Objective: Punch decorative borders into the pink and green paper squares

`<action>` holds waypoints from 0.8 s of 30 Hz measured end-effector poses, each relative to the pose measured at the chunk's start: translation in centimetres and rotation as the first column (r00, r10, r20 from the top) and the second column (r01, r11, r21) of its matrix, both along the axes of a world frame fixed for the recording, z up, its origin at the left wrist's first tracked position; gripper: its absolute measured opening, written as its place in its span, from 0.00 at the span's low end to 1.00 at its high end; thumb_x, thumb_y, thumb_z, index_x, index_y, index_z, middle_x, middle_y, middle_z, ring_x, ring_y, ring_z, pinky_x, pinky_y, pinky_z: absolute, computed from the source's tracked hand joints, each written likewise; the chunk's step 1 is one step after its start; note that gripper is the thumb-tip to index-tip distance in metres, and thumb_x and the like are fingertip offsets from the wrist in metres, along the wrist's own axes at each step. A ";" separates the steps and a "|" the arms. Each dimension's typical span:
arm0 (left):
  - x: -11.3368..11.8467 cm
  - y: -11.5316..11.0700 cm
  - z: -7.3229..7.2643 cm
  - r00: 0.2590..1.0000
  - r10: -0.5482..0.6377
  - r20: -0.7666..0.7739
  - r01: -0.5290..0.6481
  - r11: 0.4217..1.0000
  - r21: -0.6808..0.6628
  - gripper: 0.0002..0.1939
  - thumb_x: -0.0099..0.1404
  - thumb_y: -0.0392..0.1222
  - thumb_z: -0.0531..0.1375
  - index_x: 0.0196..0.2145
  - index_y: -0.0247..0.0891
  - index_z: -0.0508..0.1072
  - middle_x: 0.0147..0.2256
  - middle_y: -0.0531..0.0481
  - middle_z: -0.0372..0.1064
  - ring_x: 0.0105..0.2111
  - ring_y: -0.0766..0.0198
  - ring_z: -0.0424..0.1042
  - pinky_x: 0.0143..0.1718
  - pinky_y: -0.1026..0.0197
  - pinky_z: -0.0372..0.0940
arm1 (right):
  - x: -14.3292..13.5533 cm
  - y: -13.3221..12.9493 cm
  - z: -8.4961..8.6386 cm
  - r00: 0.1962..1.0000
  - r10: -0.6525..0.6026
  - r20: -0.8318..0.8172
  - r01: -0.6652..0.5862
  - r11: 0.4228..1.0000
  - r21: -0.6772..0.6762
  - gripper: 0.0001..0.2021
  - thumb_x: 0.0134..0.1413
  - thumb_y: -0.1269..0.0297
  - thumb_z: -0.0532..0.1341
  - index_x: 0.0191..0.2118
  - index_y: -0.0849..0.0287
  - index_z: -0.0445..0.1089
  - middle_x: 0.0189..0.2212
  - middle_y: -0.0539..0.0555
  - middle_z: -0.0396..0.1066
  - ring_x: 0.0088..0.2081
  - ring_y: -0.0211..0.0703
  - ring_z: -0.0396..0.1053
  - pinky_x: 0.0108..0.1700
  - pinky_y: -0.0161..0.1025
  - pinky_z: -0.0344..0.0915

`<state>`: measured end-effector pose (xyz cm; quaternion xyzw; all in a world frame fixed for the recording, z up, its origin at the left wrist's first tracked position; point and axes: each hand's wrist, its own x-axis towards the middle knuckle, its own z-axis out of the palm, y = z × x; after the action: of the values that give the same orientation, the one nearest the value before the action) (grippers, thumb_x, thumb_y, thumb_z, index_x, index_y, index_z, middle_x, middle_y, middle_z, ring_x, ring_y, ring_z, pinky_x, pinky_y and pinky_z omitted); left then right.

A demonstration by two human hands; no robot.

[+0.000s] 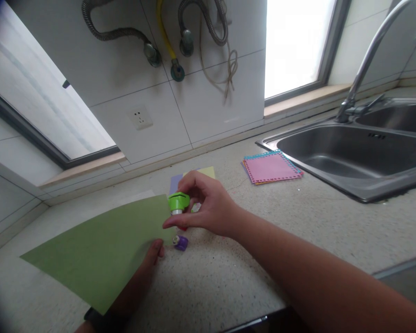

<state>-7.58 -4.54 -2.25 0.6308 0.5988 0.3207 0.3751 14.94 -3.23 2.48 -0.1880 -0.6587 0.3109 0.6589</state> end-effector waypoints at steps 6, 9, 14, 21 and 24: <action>0.1 -0.5 0.9 1.000 -0.011 -0.019 0.012 0.999 0.034 0.20 0.60 0.61 0.58 0.21 0.44 0.67 0.23 0.48 0.70 0.29 0.50 0.73 0.31 0.50 0.69 | 0.0 -0.1 0.2 1.000 0.005 0.012 -0.005 1.000 0.010 0.24 0.34 0.67 0.79 0.34 0.56 0.65 0.31 0.48 0.65 0.30 0.34 0.64 0.27 0.33 0.62; 0.1 -0.5 0.9 1.000 -0.007 -0.006 0.008 0.999 0.032 0.20 0.60 0.61 0.58 0.21 0.44 0.67 0.23 0.49 0.70 0.29 0.50 0.73 0.31 0.50 0.69 | 0.0 -0.1 0.2 1.000 0.009 0.012 -0.009 1.000 0.020 0.24 0.34 0.67 0.78 0.34 0.57 0.65 0.31 0.47 0.65 0.30 0.34 0.63 0.27 0.33 0.62; 0.1 -0.5 0.7 1.000 -0.007 -0.008 0.007 1.000 0.021 0.21 0.61 0.61 0.58 0.21 0.43 0.65 0.22 0.49 0.68 0.28 0.51 0.73 0.31 0.51 0.69 | 0.0 -0.1 0.0 1.000 0.013 0.014 -0.014 1.000 0.024 0.24 0.34 0.67 0.78 0.35 0.57 0.64 0.31 0.48 0.64 0.30 0.34 0.63 0.27 0.33 0.62; 0.1 -0.4 0.8 1.000 0.005 -0.005 -0.005 1.000 0.020 0.20 0.60 0.61 0.58 0.21 0.43 0.66 0.22 0.49 0.69 0.29 0.51 0.73 0.31 0.51 0.69 | 0.0 0.0 0.0 0.999 0.001 0.036 -0.001 1.000 0.019 0.24 0.34 0.65 0.78 0.34 0.56 0.64 0.31 0.48 0.64 0.30 0.35 0.63 0.27 0.33 0.63; 0.0 -0.4 0.7 1.000 0.011 -0.009 -0.011 1.000 0.006 0.19 0.60 0.60 0.58 0.22 0.44 0.68 0.21 0.49 0.68 0.28 0.50 0.73 0.31 0.51 0.69 | 0.0 0.0 0.0 0.999 0.000 0.042 0.000 1.000 0.012 0.24 0.34 0.64 0.78 0.34 0.56 0.64 0.31 0.48 0.64 0.29 0.34 0.63 0.26 0.33 0.63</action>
<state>-7.57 -4.95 -1.56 0.6300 0.6030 0.3219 0.3687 14.97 -3.21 2.48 -0.1907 -0.6744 0.3030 0.6458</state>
